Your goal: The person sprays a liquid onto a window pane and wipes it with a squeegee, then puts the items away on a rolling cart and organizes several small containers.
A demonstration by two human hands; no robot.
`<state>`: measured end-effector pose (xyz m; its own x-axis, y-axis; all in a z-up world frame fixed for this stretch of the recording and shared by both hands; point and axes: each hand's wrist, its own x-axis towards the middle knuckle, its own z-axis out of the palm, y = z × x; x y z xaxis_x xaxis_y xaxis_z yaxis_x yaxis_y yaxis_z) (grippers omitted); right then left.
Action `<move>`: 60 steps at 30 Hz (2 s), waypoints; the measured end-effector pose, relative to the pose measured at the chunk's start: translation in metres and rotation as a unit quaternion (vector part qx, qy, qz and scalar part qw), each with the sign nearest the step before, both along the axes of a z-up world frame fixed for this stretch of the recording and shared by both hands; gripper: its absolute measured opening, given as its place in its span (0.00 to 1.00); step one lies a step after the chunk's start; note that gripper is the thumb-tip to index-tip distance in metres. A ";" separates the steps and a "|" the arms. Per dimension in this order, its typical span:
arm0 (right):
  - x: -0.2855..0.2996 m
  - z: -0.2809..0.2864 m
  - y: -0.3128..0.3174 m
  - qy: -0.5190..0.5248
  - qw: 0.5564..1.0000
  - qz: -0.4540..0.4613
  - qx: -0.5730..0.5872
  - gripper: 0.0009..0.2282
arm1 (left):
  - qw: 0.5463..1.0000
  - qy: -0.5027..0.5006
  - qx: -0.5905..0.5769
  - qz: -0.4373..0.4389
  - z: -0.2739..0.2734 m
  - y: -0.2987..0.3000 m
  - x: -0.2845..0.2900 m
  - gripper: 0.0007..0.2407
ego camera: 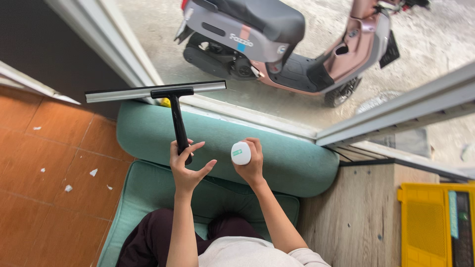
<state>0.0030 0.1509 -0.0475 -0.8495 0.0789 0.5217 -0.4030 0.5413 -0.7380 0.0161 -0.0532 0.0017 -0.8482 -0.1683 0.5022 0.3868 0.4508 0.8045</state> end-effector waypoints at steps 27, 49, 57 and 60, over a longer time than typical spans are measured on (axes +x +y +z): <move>-0.043 0.021 -0.136 -0.049 0.999 0.014 0.000 0.15 | 0.999 0.000 0.046 -0.029 -0.003 -0.165 -0.048 0.12; -0.073 0.062 -0.233 -0.125 0.907 -0.005 -0.403 0.30 | 0.923 -0.067 -0.119 -0.359 -0.004 -0.172 -0.124 0.41; -0.084 0.097 -0.231 -0.052 0.817 0.235 -0.524 0.31 | 0.908 -0.081 -0.083 -0.403 0.003 -0.183 -0.138 0.29; -0.096 0.101 -0.228 -0.062 0.737 0.239 -0.630 0.27 | 0.899 -0.101 -0.080 -0.417 -0.001 -0.175 -0.140 0.31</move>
